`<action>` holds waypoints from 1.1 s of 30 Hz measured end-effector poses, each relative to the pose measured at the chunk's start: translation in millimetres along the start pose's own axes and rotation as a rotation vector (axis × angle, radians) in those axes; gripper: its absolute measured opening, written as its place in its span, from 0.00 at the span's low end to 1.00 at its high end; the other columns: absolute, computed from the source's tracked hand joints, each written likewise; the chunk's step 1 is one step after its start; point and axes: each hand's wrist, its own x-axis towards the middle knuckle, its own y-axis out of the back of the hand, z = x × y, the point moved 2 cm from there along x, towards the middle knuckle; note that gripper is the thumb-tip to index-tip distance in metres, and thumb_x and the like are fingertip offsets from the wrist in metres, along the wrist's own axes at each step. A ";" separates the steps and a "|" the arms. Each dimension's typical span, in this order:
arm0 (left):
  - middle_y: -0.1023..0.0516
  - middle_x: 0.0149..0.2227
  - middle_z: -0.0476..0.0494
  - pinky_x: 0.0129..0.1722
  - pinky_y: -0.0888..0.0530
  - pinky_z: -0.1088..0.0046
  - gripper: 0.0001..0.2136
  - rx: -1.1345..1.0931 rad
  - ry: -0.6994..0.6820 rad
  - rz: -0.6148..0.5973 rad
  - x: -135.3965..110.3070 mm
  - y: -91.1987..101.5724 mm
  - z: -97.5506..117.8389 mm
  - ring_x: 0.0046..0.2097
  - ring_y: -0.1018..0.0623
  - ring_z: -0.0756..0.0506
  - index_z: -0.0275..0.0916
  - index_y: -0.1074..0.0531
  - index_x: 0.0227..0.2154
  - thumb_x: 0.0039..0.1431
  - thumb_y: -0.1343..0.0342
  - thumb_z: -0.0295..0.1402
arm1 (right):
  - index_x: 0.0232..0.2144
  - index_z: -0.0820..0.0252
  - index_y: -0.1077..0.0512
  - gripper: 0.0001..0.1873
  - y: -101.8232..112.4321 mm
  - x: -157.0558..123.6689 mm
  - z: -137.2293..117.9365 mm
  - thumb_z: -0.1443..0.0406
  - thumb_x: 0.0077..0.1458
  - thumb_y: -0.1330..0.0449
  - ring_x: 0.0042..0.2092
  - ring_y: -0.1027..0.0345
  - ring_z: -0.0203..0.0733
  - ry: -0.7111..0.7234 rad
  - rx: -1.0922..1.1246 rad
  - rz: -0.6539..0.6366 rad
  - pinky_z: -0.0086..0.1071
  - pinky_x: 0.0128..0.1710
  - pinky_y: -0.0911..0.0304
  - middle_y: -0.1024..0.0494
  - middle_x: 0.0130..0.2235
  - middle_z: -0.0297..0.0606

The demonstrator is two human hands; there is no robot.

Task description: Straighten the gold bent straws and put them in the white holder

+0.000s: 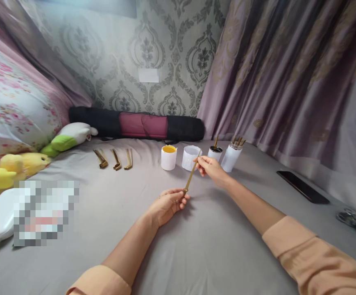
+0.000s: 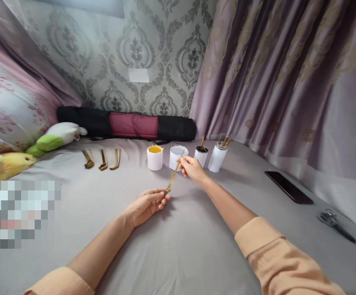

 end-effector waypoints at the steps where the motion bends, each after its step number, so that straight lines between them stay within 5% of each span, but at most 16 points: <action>1: 0.27 0.30 0.38 0.25 0.33 0.79 0.09 -0.001 0.000 0.002 0.0 0.3 0.0 0.25 0.30 0.54 0.28 0.34 0.36 0.50 0.48 0.21 | 0.31 0.63 0.31 0.13 1.8 2.6 -3.1 0.58 0.52 0.48 0.19 0.46 0.26 0.009 -0.002 0.020 0.22 0.15 0.47 0.35 0.24 0.32; 12: 0.27 0.31 0.38 0.25 0.32 0.80 0.08 -0.006 0.000 -0.011 1.1 1.7 0.1 0.26 0.29 0.54 0.28 0.33 0.35 0.50 0.47 0.22 | 0.27 0.64 0.32 0.11 18.8 19.0 -29.1 0.62 0.54 0.50 0.18 0.46 0.25 0.036 -0.093 0.174 0.20 0.14 0.48 0.33 0.24 0.34; 23: 0.26 0.34 0.36 0.27 0.30 0.80 0.08 -0.023 -0.011 -0.039 -1.6 2.8 2.9 0.27 0.28 0.54 0.29 0.31 0.34 0.49 0.45 0.24 | 0.25 0.64 0.33 0.09 29.4 16.0 -36.8 0.66 0.54 0.49 0.17 0.44 0.25 -0.053 -0.188 0.174 0.20 0.13 0.49 0.30 0.23 0.34; 33: 0.27 0.30 0.42 0.26 0.29 0.81 0.08 -0.170 0.003 0.068 -0.7 7.0 9.4 0.26 0.29 0.55 0.28 0.31 0.36 0.52 0.48 0.25 | 0.24 0.65 0.34 0.09 84.1 18.3 -78.3 0.66 0.54 0.48 0.17 0.45 0.24 -0.006 -0.197 0.364 0.18 0.14 0.48 0.31 0.22 0.33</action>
